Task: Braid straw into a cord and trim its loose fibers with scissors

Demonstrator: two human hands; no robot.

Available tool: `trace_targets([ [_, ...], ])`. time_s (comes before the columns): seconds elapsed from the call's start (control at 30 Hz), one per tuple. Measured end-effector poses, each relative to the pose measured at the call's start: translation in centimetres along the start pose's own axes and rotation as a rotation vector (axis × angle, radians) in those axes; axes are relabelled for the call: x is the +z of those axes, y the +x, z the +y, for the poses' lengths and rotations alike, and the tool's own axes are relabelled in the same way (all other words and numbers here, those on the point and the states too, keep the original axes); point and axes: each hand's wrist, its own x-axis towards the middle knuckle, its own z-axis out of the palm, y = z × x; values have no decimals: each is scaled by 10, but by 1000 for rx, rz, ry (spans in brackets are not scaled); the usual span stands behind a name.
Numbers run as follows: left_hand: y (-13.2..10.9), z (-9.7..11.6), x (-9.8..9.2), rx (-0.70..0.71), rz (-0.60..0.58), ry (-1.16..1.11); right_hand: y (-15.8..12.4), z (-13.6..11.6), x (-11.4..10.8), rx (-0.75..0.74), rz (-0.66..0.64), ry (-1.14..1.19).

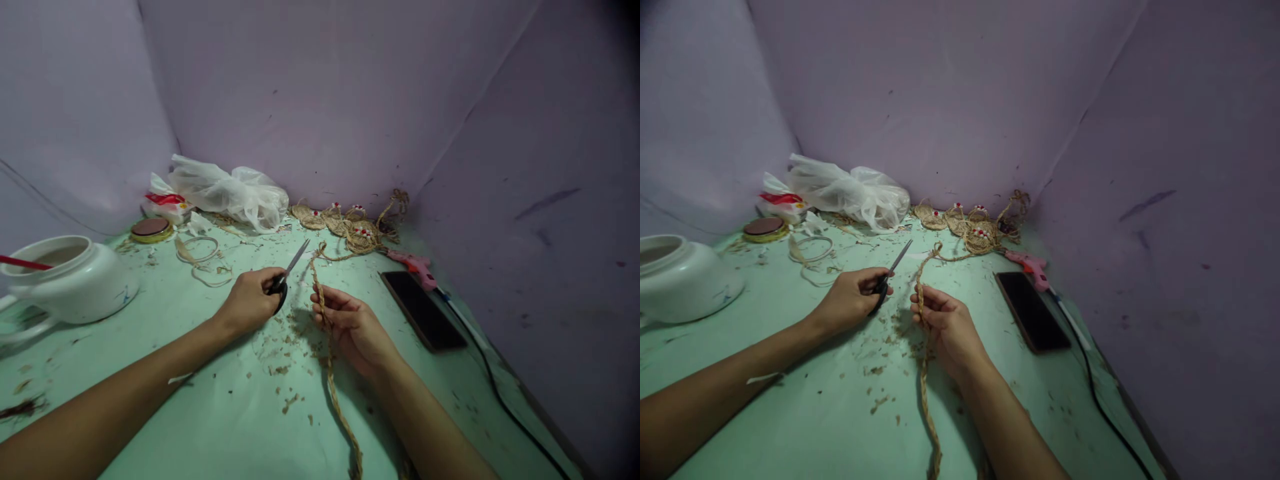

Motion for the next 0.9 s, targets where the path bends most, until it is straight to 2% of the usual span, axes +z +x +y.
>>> trace_targets([
  [0.1,1,-2,2,-48,-9,-105,0,1,0,-9,-1,-7],
  [0.23,0,-1,3,-86,15,-128,-1,0,3,-8,22,-20],
  [0.37,-3,-2,6,-38,-8,-105,-1,-3,1,-39,81,-42],
  [0.53,-6,-6,9,-1,-14,-33,1,-3,-4,-52,116,-146],
  [0.7,-9,-8,11,5,-11,47,2,-2,-1,-47,201,-91],
  [0.9,-16,3,5,82,-2,319,0,-5,2,-79,136,-62],
])
